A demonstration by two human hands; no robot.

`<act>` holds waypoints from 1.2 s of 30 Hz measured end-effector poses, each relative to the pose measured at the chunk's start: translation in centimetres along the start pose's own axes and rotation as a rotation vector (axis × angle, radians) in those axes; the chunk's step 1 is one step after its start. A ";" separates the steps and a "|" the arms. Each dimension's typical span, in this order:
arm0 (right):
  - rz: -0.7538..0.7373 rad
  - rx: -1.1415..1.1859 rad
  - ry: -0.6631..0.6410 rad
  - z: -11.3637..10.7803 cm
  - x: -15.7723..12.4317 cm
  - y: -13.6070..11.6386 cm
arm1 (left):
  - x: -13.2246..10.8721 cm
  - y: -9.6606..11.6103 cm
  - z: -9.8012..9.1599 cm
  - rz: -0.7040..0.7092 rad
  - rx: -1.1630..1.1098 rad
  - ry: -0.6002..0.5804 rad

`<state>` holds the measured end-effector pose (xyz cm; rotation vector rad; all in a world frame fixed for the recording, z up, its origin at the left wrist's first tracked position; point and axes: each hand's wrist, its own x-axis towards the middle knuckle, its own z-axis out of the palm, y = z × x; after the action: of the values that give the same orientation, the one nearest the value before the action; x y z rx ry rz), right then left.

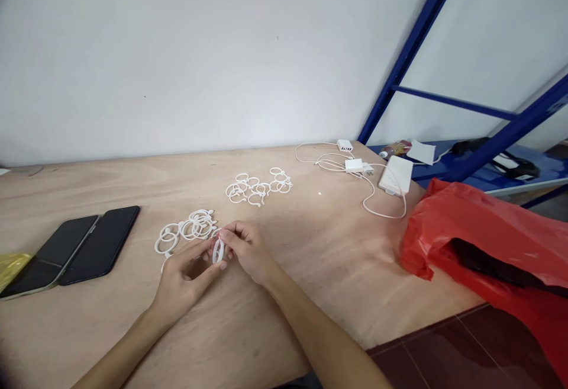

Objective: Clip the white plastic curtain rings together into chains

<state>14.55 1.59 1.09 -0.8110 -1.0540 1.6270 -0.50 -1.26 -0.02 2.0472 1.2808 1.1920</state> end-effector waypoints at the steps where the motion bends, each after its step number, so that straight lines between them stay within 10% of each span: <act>1: 0.005 0.023 -0.005 0.1 0.0 0.1 | 0.0 0.1 0.0 0.005 0.000 0.003; 6: 0.012 -0.066 0.007 -0.3 0.4 0.6 | 0.1 -0.1 0.1 0.005 0.060 0.041; 12: -0.306 -1.096 0.433 -3.1 1.4 0.6 | 0.3 -1.5 -0.2 0.063 0.405 0.152; 18: -0.145 -1.607 0.472 -3.9 1.9 1.0 | 0.2 -1.3 -0.1 0.055 0.527 0.116; 29: -0.237 -1.353 0.410 -3.9 1.8 0.5 | 0.5 -1.2 -0.2 0.117 0.432 0.129; 36: -0.362 -0.822 0.702 -4.8 2.3 -0.4 | 0.4 -1.2 -0.1 0.139 0.407 0.131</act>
<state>18.23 5.07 -0.49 -1.4788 -1.2319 0.4739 -1.09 -0.33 -0.70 2.4117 1.5716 1.2208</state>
